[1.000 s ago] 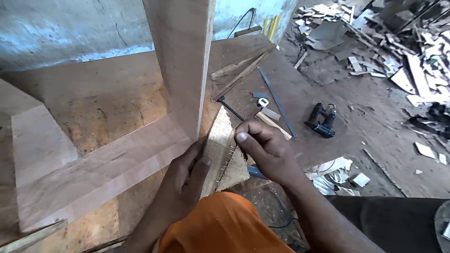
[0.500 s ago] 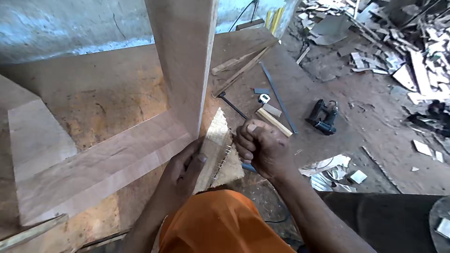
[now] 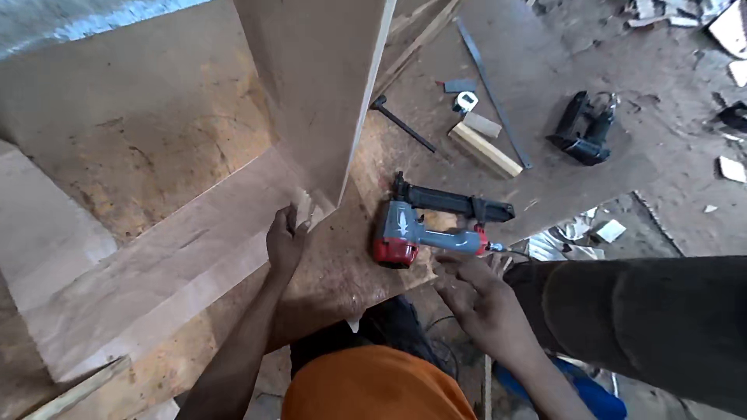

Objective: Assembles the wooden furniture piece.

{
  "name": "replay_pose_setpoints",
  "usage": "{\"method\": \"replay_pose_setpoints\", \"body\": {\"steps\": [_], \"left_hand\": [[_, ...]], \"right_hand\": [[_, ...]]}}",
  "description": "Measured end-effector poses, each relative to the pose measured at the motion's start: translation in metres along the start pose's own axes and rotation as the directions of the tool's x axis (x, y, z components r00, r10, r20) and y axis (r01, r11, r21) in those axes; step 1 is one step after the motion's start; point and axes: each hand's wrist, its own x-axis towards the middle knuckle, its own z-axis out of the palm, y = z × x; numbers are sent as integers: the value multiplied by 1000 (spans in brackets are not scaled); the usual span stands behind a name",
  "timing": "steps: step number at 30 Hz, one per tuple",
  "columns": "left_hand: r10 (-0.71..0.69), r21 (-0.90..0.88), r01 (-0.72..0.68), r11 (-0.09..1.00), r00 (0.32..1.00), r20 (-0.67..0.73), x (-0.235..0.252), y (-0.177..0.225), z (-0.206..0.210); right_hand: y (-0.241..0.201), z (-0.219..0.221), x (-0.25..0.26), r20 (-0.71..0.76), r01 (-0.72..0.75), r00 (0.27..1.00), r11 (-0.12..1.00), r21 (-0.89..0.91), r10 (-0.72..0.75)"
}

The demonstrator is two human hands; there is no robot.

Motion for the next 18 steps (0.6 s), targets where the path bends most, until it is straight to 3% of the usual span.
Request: {"method": "replay_pose_setpoints", "body": {"steps": [4,9,13,18], "left_hand": [[160,197,-174,965,983,86,35,-9,45],[156,297,-179,938,983,98,39,-19,62],[96,364,-138,921,986,133,33,-20,62],[157,373,-176,911,984,82,20,-44,63]], "right_hand": [[31,21,-54,5,-127,992,992,18,127],[49,21,-72,30,-170,985,985,24,169],[52,9,-32,104,-64,992,995,-72,71],[63,11,58,186,122,977,987,-109,-100]]}}
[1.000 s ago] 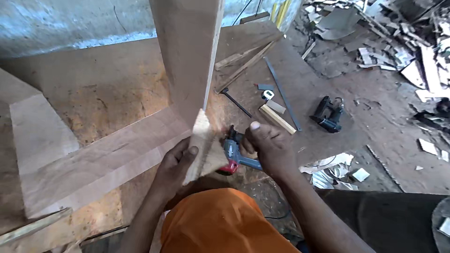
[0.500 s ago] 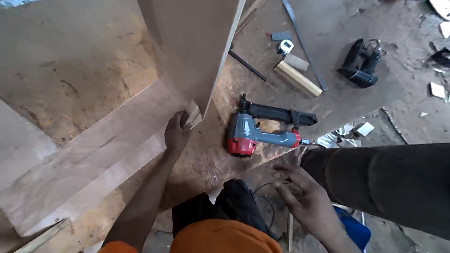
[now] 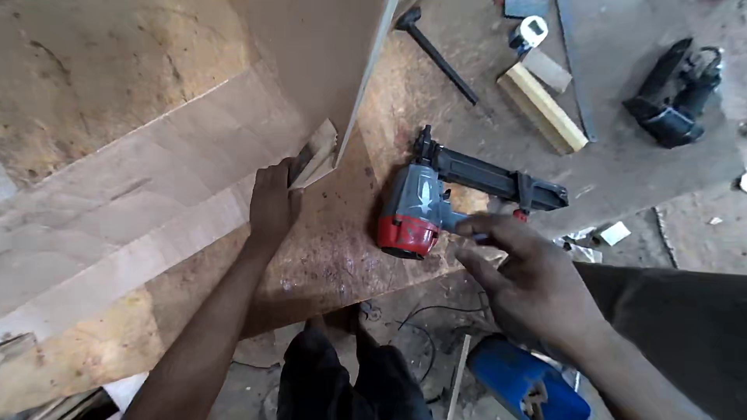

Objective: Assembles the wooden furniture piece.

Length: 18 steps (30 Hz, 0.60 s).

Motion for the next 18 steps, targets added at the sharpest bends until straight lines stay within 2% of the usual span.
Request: {"method": "replay_pose_setpoints", "body": {"steps": [3,5,8,10,12,14,18], "left_hand": [[44,-30,-44,999,999,-19,-3,-3,5],[67,-43,-68,997,997,-24,-4,-8,8],[114,-42,-115,992,993,-29,-4,-12,10],[116,-26,-117,993,992,-50,-4,-12,14],[113,-8,-114,993,991,-69,-6,-11,17],[103,-3,-104,995,990,-91,-9,-9,18],[105,-52,-119,992,970,-221,-15,-12,26]], "right_hand": [[3,5,48,61,171,985,978,-122,-164],[-12,8,75,76,285,958,937,-200,-276],[-45,6,113,83,551,823,753,-361,-562],[-69,0,138,191,676,714,592,-439,-674],[-93,2,159,353,733,654,446,-514,-669],[-112,14,178,494,754,627,312,-578,-602],[-123,40,210,649,760,596,73,-645,-472]]}}
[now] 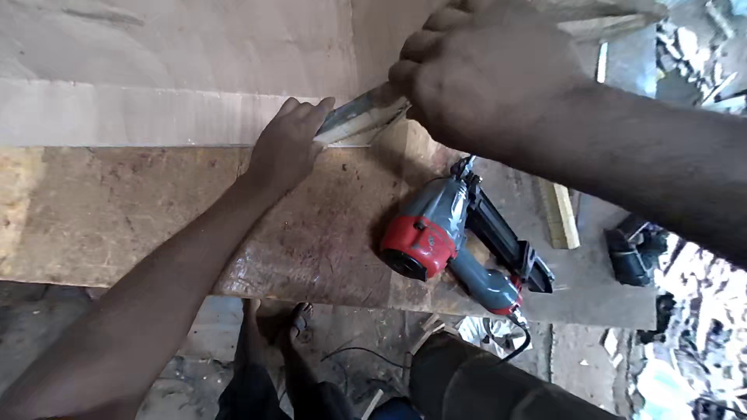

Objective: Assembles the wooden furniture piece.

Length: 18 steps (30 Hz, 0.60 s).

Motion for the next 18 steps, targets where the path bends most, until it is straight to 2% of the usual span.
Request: {"method": "replay_pose_setpoints", "body": {"steps": [3,8,13,18], "left_hand": [[26,-15,-27,1000,998,-61,0,-4,5],[-83,42,83,996,997,2,0,5,-2],[-177,202,178,963,984,-27,-1,22,-2],[-209,230,207,951,978,-16,-3,27,-4]], "right_hand": [[2,3,9,54,10,999,999,-33,-8],[-2,3,10,75,-36,996,999,-32,39],[-8,2,14,77,-144,987,989,34,141],[-16,-2,18,101,-234,969,970,63,227]]}}
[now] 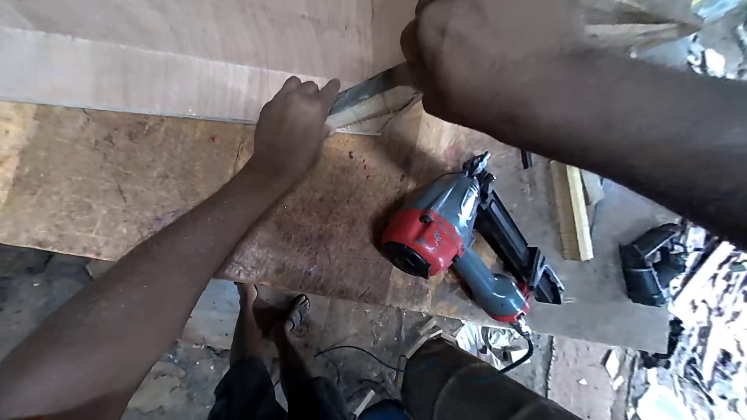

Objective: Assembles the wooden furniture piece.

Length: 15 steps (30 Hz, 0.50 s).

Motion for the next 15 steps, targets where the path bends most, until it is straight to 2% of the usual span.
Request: {"method": "replay_pose_setpoints", "body": {"steps": [3,9,15], "left_hand": [[9,-21,-8,1000,998,57,-1,-6,-5],[61,-100,-59,993,998,15,-4,-21,-2],[-7,-49,9,999,999,45,-2,-14,-6]], "right_hand": [[0,2,2,-11,-8,1000,1000,9,8],[-3,1,3,13,-26,1000,999,34,26],[-5,-3,4,33,-51,998,998,38,50]]}}
